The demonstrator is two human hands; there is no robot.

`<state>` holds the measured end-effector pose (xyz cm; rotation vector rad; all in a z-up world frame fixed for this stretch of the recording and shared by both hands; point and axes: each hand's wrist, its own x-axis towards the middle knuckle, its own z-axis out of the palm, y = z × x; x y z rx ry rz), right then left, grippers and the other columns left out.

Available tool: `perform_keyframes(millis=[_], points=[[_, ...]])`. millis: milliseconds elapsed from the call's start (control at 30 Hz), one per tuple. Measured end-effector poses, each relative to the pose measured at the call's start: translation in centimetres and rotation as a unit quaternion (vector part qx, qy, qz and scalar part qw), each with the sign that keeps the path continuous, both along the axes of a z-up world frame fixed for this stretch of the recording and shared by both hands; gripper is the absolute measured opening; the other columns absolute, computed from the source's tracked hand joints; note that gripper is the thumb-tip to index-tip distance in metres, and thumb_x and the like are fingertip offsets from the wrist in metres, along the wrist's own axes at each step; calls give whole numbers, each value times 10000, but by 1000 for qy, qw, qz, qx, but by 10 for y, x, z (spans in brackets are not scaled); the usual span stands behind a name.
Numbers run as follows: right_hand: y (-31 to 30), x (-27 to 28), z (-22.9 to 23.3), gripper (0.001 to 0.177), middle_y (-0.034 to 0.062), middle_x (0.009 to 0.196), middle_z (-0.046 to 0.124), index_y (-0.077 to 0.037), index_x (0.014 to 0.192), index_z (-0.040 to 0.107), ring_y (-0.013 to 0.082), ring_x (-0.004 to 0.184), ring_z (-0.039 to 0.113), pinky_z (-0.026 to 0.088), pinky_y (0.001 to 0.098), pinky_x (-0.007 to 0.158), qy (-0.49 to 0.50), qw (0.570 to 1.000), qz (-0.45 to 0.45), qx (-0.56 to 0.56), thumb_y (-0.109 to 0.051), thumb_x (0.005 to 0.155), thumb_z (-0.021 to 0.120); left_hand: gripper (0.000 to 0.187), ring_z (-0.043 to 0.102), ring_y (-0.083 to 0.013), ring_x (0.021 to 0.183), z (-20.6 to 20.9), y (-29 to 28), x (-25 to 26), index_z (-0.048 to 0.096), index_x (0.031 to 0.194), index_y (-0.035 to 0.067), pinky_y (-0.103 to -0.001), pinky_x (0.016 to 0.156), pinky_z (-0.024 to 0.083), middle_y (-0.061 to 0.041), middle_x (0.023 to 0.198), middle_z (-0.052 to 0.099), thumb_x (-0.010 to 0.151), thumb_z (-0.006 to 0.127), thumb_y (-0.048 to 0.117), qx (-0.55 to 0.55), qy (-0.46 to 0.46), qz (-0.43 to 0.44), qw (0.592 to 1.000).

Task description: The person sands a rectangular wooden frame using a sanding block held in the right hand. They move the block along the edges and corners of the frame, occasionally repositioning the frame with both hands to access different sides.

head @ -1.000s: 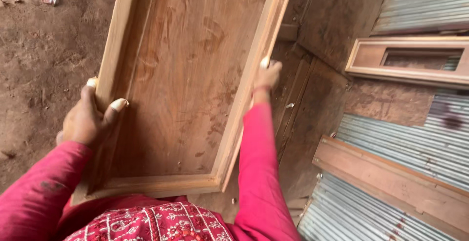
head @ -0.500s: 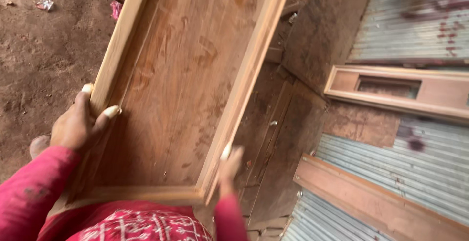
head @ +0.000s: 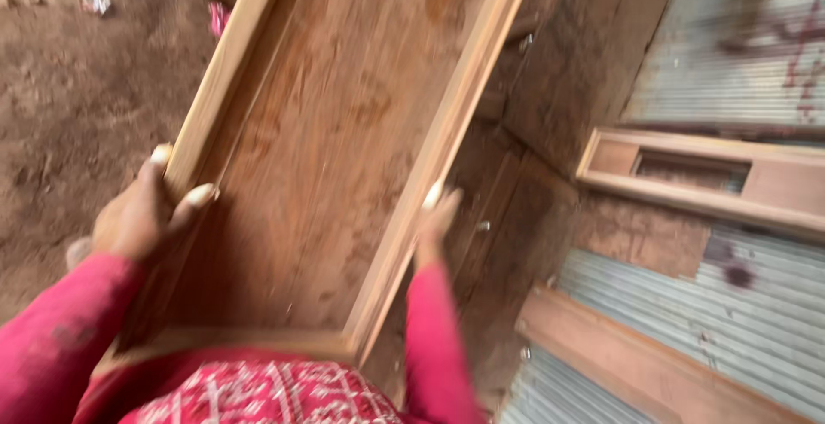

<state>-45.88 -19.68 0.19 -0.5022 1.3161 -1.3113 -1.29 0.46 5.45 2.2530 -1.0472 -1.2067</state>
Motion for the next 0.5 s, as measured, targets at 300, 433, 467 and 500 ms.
perform_keyframes(millis=[300,433,467,500], points=[[207,-3,41,456,198,1324,655,0,1307,466,313,1269,633,478,404,1062,650,724,182,141,-86,902,657,862,697,-437,918,-2,-6,4,346,1572,75,-527,818,540,-243,1009,706,932,616,585,-18,17,-13,1000],[-11,8,11,200,173,1225,695,-19,1222,483,308,1033,705,568,462,837,618,734,126,252,-137,1065,442,866,685,-445,953,-23,5,-8,361,1573,77,-531,834,538,-264,1047,699,941,617,610,-41,-1,-14,999],[-47,17,6,158,189,1159,717,-38,1147,490,311,975,719,575,445,805,642,744,84,167,-78,1007,553,860,683,-447,966,-26,7,-9,368,1567,82,-537,838,535,-267,1064,697,940,617,614,-44,-7,-14,999],[-56,23,7,194,195,1183,719,-27,1176,496,307,1012,721,574,435,833,640,747,90,153,-63,999,567,865,678,-447,980,-28,5,-5,373,1571,90,-542,832,535,-266,1102,689,939,619,626,-27,-31,-26,999]])
